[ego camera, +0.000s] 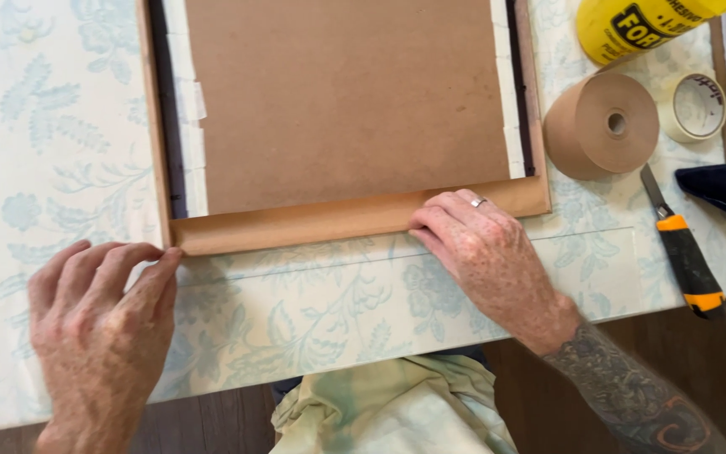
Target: Applying adhesive-backed paper tape to the back of a picture frame to seal it.
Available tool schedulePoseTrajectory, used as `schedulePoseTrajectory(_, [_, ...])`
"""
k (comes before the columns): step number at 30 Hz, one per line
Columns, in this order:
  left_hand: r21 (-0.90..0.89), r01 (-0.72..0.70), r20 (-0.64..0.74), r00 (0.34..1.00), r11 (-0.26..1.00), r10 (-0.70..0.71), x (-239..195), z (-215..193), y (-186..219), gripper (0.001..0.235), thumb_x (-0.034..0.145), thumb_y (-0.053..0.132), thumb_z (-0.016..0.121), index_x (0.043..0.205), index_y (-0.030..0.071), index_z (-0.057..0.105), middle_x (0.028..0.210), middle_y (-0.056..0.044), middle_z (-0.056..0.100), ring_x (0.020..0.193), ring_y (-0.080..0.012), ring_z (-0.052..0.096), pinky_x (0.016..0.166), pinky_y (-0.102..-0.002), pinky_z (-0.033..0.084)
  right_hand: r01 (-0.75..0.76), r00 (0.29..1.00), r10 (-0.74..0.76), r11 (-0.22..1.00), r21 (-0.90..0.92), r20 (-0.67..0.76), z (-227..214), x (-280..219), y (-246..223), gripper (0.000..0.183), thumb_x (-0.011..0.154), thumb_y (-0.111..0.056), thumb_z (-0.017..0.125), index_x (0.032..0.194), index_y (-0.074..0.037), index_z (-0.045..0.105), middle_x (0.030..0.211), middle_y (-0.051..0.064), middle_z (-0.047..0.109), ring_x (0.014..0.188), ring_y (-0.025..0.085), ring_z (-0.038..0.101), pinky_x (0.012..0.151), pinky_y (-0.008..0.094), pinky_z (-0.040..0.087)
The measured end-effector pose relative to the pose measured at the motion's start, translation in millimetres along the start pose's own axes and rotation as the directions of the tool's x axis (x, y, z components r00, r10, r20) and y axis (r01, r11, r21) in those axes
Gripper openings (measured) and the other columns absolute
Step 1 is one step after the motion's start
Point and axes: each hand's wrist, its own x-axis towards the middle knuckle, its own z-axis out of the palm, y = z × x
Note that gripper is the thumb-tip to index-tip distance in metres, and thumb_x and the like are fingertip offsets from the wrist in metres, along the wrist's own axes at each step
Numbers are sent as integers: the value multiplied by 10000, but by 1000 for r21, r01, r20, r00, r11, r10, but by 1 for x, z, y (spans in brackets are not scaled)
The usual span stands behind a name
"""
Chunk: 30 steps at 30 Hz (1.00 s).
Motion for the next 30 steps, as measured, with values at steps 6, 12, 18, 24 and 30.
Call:
schedulePoseTrajectory(6, [14,12,-5,1000,1000,-12,-3,1,2,129,1080,159,907,1073,256,823,1062,71,786,1028,-195,741,1115,-378,559,-37,999,37,999,-11,6,-12,-20,24,114,963,-76,768,1014,-50,670,977,59,664,872,229,630,769,364,534])
schedulePoseTrajectory(12, [-73,-4,6,1000,997,5,-13,10,-5,140,1104,102,915,1107,201,816,1120,13,796,1043,-254,757,1119,-456,599,-55,998,57,996,-64,40,-22,-40,53,125,956,-103,776,1032,-59,686,994,58,690,866,217,653,776,364,550])
schedulePoseTrajectory(18, [-231,18,37,999,973,-9,-25,22,-12,119,1114,1,893,1108,105,834,1128,-57,770,1060,-311,724,1159,-525,554,-64,995,69,995,-76,66,-29,-59,79,180,931,-116,785,1075,-29,719,1039,105,732,918,235,680,840,388,571])
schedulePoseTrajectory(24, [-328,52,52,998,943,-37,-33,32,-19,159,1114,-73,872,1111,81,834,1145,-90,760,1038,-348,695,1215,-565,509,-65,995,69,997,-51,66,-37,-70,98,141,944,-114,778,1036,-25,719,1038,84,718,932,248,655,819,389,550])
schedulePoseTrajectory(30, [-311,45,63,998,949,-26,-29,32,-19,140,1100,-52,882,1099,79,832,1129,-84,765,1020,-336,697,1178,-546,523,-108,986,108,994,-10,123,-41,-73,105,109,962,-118,733,1057,-66,724,1037,44,688,934,231,638,817,377,536])
